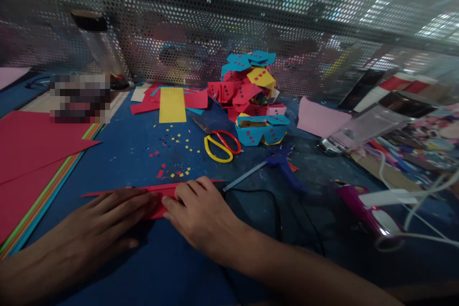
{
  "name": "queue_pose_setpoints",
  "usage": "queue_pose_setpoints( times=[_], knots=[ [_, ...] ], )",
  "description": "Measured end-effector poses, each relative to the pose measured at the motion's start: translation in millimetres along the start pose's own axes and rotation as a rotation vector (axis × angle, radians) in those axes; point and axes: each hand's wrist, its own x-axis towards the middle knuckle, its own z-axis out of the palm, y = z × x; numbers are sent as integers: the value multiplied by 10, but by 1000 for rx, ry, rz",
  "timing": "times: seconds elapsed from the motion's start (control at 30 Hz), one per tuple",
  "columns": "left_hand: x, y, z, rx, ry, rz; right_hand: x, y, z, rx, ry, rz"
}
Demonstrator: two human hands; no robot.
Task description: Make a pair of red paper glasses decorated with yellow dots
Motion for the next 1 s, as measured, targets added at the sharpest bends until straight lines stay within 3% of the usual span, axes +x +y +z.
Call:
queue_pose_setpoints(
  times=[0.23, 0.37, 0.63, 1.0],
  knots=[
    [-91, -5, 97, 31, 5, 4, -12, 8, 1, -2, 49, -86],
    [-53, -12, 49, 16, 24, 27, -22, 19, -17, 13, 29, -194],
    [40, -1, -173, 43, 25, 92, -26, 4, -19, -41, -20, -215],
    [9, -38, -119, -7, -36, 80, 0, -14, -86, -123, -62, -285]
  ],
)
